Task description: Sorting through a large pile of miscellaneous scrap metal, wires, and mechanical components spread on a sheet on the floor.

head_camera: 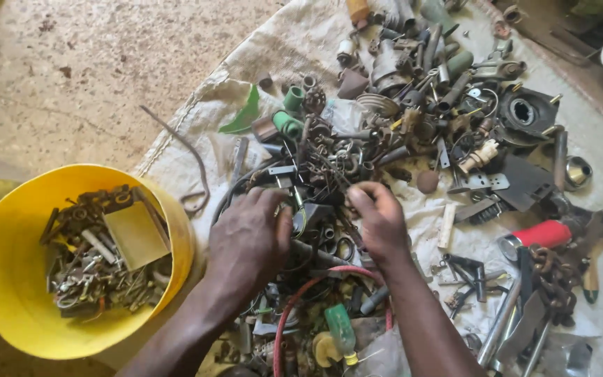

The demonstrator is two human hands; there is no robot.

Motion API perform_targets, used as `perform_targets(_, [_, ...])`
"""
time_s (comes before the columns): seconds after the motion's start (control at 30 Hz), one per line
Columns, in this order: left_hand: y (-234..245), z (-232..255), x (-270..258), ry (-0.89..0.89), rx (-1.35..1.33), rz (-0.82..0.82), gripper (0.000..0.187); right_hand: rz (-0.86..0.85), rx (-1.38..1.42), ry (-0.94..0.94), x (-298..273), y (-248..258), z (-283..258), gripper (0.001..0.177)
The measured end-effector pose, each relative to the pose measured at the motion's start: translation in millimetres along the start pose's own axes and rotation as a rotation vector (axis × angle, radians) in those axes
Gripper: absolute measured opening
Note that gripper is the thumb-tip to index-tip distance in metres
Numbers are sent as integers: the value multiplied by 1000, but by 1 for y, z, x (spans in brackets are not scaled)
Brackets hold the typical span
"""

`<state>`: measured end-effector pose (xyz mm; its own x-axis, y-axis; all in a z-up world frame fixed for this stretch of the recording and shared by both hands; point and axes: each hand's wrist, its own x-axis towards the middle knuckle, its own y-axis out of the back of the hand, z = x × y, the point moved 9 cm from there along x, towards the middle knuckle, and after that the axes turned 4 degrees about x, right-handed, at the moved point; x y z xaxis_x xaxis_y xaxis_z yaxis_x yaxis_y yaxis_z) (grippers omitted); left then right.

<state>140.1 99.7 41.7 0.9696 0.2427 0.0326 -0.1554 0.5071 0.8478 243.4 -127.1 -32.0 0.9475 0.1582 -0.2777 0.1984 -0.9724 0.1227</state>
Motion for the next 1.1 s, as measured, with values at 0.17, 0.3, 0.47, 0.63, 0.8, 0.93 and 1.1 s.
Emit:
perform_targets(0.17, [-26,12,27,43,-83,-170,59,11,507,52,-69,47,-44,21])
perform_targets(0.3, [-45,26,39,-5,63,-338,82,-12,641,160,-107,91,-64,11])
perform_targets(0.47, [-59,58,39,-230,73,-179,71,-417,800,166,-145,61,-157,16])
perform_targets(0.63, [-77,75,42,-390,55,-33,21,-584,813,208,-156,95,-164,26])
perform_targets(0.8, [-91,83,-7,-417,43,-298,23,-137,119,-193,-123,47,-144,9])
perform_targets(0.93, [-96,122,-54,-574,109,-435,24,193,-639,-468,-103,49,-115,33])
perform_targets(1.1, [-124,143,-98,-602,185,-531,50,-9,-711,-473,-55,34,-38,34])
